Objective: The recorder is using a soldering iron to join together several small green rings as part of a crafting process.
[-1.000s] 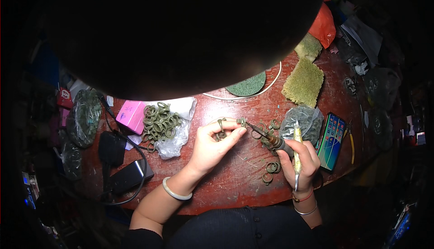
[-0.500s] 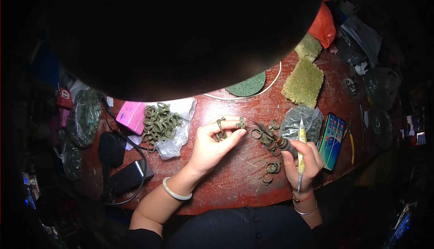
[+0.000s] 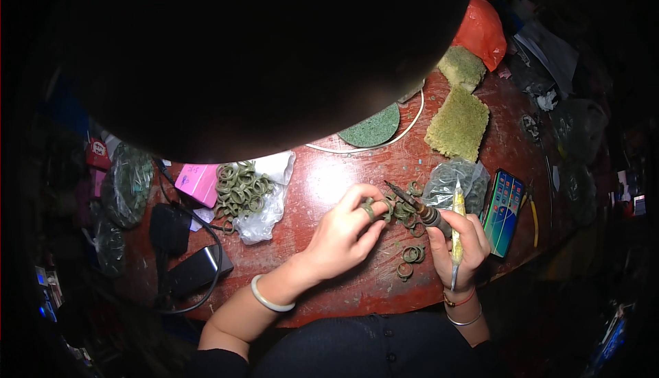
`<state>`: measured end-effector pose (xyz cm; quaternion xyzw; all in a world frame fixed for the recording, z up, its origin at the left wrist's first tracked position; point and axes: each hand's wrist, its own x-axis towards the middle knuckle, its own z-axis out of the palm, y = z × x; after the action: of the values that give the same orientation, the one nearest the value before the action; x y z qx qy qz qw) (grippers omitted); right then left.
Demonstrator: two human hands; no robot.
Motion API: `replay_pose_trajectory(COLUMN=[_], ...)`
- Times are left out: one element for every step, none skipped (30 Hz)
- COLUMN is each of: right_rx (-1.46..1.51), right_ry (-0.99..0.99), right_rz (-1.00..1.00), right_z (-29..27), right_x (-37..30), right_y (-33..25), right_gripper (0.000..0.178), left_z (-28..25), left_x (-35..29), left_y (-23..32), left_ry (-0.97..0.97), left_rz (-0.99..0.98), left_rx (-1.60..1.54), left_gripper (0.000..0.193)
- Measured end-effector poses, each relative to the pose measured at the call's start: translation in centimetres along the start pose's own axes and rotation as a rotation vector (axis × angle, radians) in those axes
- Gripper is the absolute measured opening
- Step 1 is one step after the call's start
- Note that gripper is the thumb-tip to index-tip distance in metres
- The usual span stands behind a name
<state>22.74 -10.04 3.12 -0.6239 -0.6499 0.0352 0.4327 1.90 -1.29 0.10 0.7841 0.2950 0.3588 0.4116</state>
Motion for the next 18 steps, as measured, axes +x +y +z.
replay_pose_trajectory(right_rx=[0.004,0.003,-0.001,-0.004,-0.004,0.003,0.008,0.007,0.001,-0.005,-0.006,-0.003,0.001,0.001,0.001,-0.001,-0.002,-0.004], right_ry=[-0.009,-0.007,-0.008,-0.009,-0.008,-0.011,-0.014,-0.013,-0.018,-0.022,-0.022,-0.020,-0.018,-0.017,-0.014,-0.010,-0.011,-0.010], right_rz=[0.002,0.003,0.001,-0.001,-0.002,-0.008,-0.013,-0.013,-0.014,-0.014,-0.014,-0.020,-0.027,-0.028,-0.033,-0.036,-0.035,-0.035], right_z=[-0.1,-0.1,-0.2,-0.2,-0.2,-0.1,-0.1,-0.1,0.0,0.0,0.0,0.0,0.0,0.1,0.1,0.2,0.1,0.1], right_x=[0.0,0.0,0.0,0.0,0.0,0.0,0.1,0.1,0.0,0.0,0.0,0.0,0.0,0.0,0.0,0.0,0.0,0.0], right_y=[0.0,0.0,0.0,0.0,0.0,-0.1,-0.1,0.0,0.0,0.1,0.1,0.2,0.2,0.1,0.1,0.2,0.2,0.2], right_gripper=[0.029,0.029,0.030,0.030,0.030,0.030,0.030,0.030,0.031,0.031,0.031,0.031,0.031,0.031,0.031,0.032,0.032,0.032], left_z=[0.1,0.2,0.2,0.2,0.1,-0.1,-0.3,-0.4,-0.5,-0.5,-0.5,-0.5,-0.8,-1.1,-1.3,-1.3,-1.6,-1.6], left_x=[0.1,0.1,0.1,0.0,-0.1,-0.2,-0.2,-0.1,-0.1,-0.1,-0.1,-0.1,-0.2,-0.1,0.0,0.3,0.2,0.3], left_y=[0.6,1.0,1.2,0.9,0.4,0.2,0.1,0.1,0.1,0.1,0.1,0.1,-0.4,-0.8,-1.1,-0.7,-1.0,-0.9], left_ry=[-0.044,-0.033,-0.022,-0.022,-0.009,0.005,0.005,-0.005,-0.014,-0.014,0.008,0.029,0.047,0.072,0.096,0.142,0.119,0.125], left_rz=[-0.056,-0.078,-0.101,-0.100,-0.108,-0.116,-0.115,-0.119,-0.124,-0.123,-0.225,-0.327,-0.353,-0.388,-0.421,-0.469,-0.466,-0.475], left_rx=[0.130,0.181,0.233,0.233,0.229,0.225,0.225,0.220,0.215,0.215,0.101,-0.014,-0.182,-0.351,-0.521,-0.712,-0.756,-0.762], left_gripper=[0.027,0.025,0.024,0.024,0.022,0.021,0.021,0.021,0.022,0.022,0.022,0.022,0.017,0.014,0.012,0.009,0.007,0.006])
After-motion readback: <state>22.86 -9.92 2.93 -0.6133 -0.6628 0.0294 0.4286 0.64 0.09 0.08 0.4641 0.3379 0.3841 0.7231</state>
